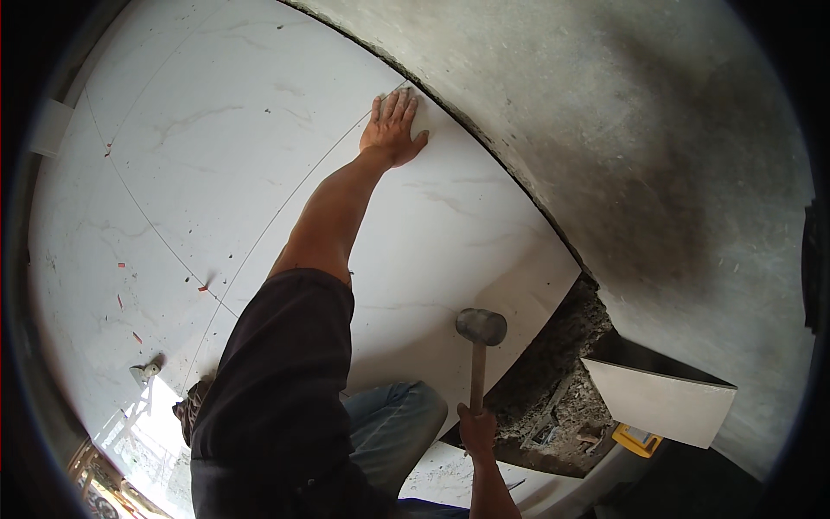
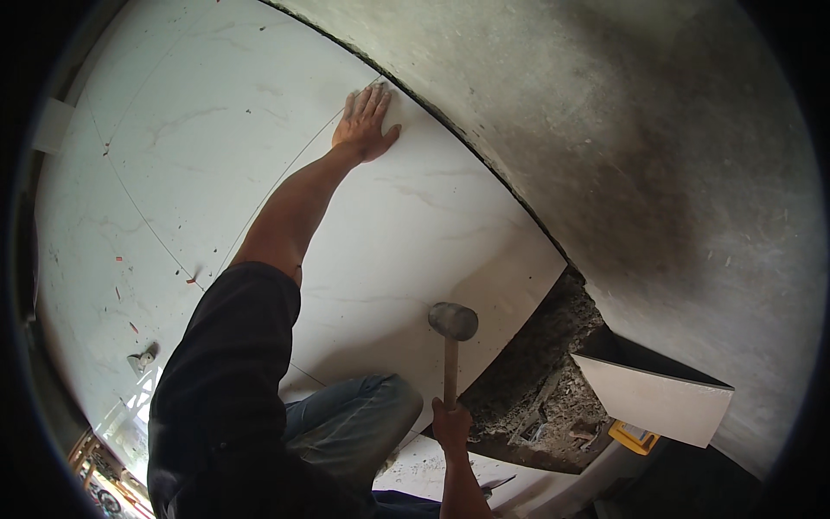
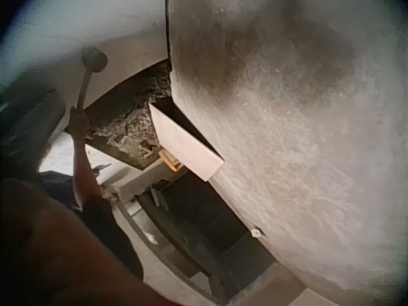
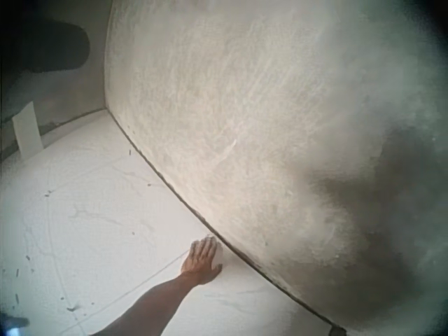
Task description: The person positions a tile onto a bed of mortar and taps it repeatedly with a rubber mallet. They then wipe the tile with a cloth and use a scraper to clear mortar from the seams between tiles.
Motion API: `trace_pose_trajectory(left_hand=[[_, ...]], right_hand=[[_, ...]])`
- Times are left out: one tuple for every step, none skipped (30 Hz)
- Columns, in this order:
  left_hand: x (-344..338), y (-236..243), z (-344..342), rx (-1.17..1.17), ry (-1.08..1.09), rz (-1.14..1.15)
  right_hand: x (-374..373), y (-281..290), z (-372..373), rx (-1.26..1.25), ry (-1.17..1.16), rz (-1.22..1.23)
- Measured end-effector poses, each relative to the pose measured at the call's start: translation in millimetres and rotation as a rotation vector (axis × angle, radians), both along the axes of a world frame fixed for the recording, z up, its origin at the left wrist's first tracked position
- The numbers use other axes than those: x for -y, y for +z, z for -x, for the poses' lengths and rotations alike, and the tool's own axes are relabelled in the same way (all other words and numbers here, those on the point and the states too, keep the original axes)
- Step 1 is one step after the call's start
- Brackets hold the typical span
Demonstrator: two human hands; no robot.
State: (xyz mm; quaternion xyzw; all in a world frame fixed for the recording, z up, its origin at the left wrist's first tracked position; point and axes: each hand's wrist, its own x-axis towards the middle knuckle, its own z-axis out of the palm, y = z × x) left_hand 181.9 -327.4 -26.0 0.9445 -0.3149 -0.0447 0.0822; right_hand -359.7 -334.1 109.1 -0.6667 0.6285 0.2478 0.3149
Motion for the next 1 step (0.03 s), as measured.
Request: trace_pose_trajectory(left_hand=[[-0.1,0.0,0.4,0.002,0.001,0.001]], right_hand=[[0.3,1.9,-6.0,0.036,0.057,0.027]])
